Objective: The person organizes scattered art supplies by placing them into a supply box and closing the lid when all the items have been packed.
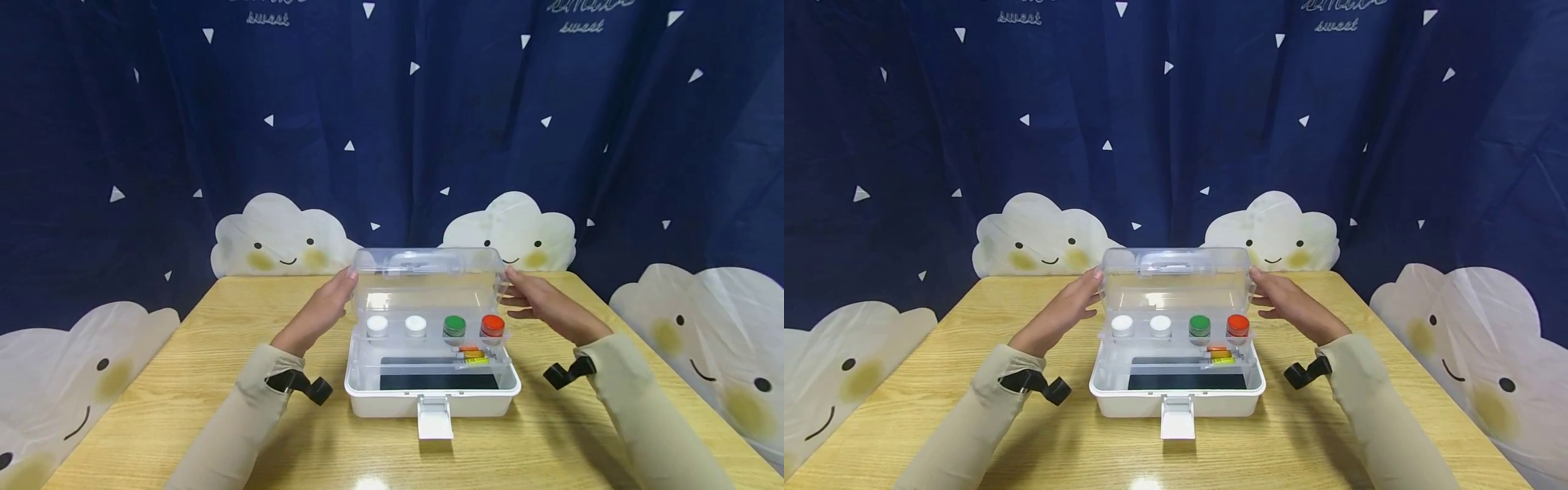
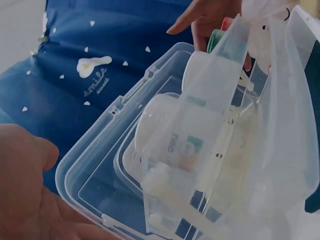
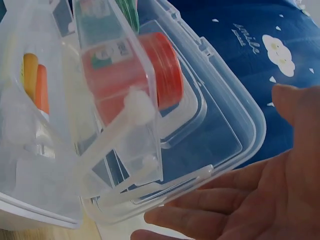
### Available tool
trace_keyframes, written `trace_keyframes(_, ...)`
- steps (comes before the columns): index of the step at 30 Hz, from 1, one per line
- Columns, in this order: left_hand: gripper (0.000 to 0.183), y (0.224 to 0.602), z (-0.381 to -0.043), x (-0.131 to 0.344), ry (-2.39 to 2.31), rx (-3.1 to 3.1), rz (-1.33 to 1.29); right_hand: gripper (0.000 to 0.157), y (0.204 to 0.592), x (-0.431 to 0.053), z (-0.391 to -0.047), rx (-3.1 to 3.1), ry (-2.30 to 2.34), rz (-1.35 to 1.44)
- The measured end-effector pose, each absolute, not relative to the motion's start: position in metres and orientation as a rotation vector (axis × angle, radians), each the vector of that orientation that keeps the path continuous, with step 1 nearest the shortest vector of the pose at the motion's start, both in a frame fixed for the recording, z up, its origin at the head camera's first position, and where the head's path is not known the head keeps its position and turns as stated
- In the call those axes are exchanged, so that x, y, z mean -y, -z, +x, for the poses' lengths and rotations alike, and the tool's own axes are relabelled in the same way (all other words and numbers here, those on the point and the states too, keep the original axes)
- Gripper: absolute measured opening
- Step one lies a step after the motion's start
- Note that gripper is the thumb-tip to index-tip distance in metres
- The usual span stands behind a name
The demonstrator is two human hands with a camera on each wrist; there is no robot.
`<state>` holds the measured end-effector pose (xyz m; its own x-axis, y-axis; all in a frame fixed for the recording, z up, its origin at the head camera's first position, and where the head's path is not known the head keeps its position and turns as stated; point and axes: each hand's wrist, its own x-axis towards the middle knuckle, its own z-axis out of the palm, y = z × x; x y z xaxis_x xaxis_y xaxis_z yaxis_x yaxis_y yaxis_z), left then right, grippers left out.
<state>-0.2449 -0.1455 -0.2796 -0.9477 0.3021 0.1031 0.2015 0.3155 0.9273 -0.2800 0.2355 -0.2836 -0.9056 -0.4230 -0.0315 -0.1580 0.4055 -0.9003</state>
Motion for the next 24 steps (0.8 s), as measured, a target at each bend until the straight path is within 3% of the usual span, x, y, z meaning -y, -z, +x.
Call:
trace_keyframes(9,0.063,0.299,-0.255,0.147,-1.651,-2.678,0.433,0.072,0.283,-0.233,-0.274,-2.478,1.467,-0.471)
trace_keyframes(24,0.062,0.299,-0.259,0.146,-1.729,-2.729,0.401,0.070,0.285,-0.229,-0.274,-2.502,1.526,-0.471)
